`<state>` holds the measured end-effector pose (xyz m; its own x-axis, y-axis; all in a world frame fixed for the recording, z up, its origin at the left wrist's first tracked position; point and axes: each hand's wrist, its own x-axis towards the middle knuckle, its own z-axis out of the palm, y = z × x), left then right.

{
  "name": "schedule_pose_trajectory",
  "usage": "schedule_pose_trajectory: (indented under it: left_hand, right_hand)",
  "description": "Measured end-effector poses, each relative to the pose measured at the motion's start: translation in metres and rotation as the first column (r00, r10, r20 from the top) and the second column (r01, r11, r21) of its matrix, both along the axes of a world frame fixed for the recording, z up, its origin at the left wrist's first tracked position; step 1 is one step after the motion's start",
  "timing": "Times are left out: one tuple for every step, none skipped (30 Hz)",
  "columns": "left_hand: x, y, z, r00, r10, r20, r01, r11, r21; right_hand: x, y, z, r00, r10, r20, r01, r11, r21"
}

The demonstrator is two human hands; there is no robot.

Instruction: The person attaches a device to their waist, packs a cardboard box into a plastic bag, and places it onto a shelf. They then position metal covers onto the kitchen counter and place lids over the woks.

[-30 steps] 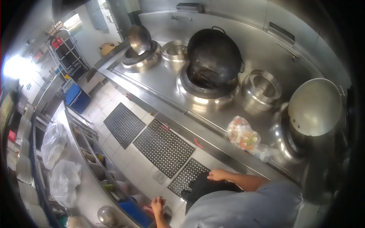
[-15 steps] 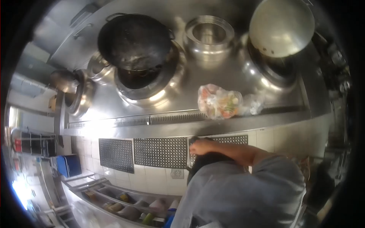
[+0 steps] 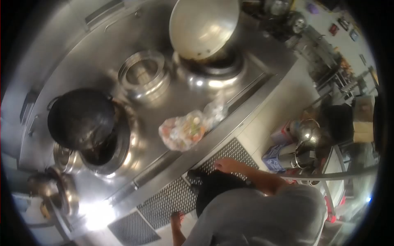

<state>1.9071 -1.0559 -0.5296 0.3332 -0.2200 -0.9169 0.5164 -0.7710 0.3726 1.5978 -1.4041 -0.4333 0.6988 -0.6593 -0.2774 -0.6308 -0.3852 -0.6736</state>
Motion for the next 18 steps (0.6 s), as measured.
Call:
schedule_pose_trajectory:
  left_hand:
    - [0.006,-0.009,-0.014,0.999,-0.027,-0.017,0.026,0.999,-0.046]
    - [-0.002,-0.041,-0.002,0.994,-0.084,0.074,0.072,0.987,0.145]
    - [-0.012,-0.057,0.0,0.993,-0.109,0.038,0.104,0.987,0.121]
    - [-0.02,-0.071,0.002,0.991,-0.135,0.008,0.133,0.986,0.103]
    - [-0.025,-0.079,0.006,0.987,-0.161,-0.013,0.161,0.982,0.095]
    - [-0.037,-0.087,0.003,0.931,-0.362,0.045,0.357,0.93,0.086]
    - [-0.045,-0.087,0.005,0.94,-0.342,-0.01,0.337,0.93,-0.147]
    - [-0.048,-0.087,-0.019,0.835,-0.537,0.118,0.532,0.737,-0.416]
    - [-0.065,-0.117,0.025,0.559,-0.709,0.43,0.827,0.515,-0.227]
    - [-0.089,-0.149,0.077,0.777,-0.588,0.226,0.63,0.722,-0.286]
    - [-0.099,-0.175,0.094,0.734,-0.551,0.396,0.669,0.684,-0.289]
    - [-0.108,-0.201,0.106,0.668,-0.5,0.552,0.715,0.637,-0.289]
    - [-0.117,-0.219,0.111,0.584,-0.433,0.686,0.762,0.583,-0.281]
    - [-0.105,-0.247,0.092,0.496,-0.332,0.802,0.78,0.576,-0.245]
    - [-0.082,-0.283,0.076,0.394,-0.211,0.895,0.791,0.574,-0.213]
    - [-0.089,-0.325,0.112,0.301,-0.081,0.95,0.769,0.609,-0.191]
    - [-0.098,-0.363,0.153,0.192,0.045,0.98,0.739,0.651,-0.175]
    - [-0.086,-0.388,0.153,0.144,-0.05,0.988,0.765,0.639,-0.079]
  right_hand:
    - [-0.022,0.008,-0.001,0.996,-0.027,-0.087,0.03,0.999,0.032]
    - [-0.033,0.013,0.022,0.967,-0.016,-0.253,0.031,0.998,0.055]
    - [-0.047,0.018,0.029,0.964,-0.021,-0.264,0.046,0.995,0.087]
    - [-0.06,0.023,0.033,0.963,-0.024,-0.269,0.059,0.99,0.125]
    - [-0.068,0.028,0.037,0.964,-0.056,-0.26,0.093,0.987,0.133]
    - [-0.072,0.029,0.039,0.967,-0.085,-0.241,0.122,0.982,0.144]
    - [-0.076,0.028,0.036,0.97,-0.114,-0.216,0.149,0.977,0.154]
    - [-0.08,0.024,0.019,0.974,-0.151,-0.17,0.178,0.972,0.153]
    - [-0.079,0.012,0.004,0.979,-0.18,-0.092,0.188,0.978,0.089]
    - [-0.077,-0.003,-0.007,0.978,-0.207,-0.016,0.207,0.978,0.026]
    - [-0.078,-0.019,-0.009,0.97,-0.235,0.059,0.237,0.971,-0.038]
    - [-0.072,-0.044,0.012,0.965,-0.238,0.107,0.247,0.966,-0.077]
    - [-0.064,-0.069,0.035,0.958,-0.246,0.15,0.264,0.958,-0.114]
    - [-0.057,-0.096,0.026,0.953,-0.229,0.199,0.272,0.935,-0.228]
    - [-0.049,-0.126,0.019,0.949,-0.2,0.245,0.278,0.897,-0.344]
    - [-0.042,-0.149,0.033,0.954,-0.227,0.196,0.285,0.89,-0.356]
    - [-0.038,-0.167,0.047,0.957,-0.248,0.148,0.286,0.887,-0.362]
    - [-0.037,-0.183,0.044,0.972,-0.213,0.1,0.235,0.901,-0.365]
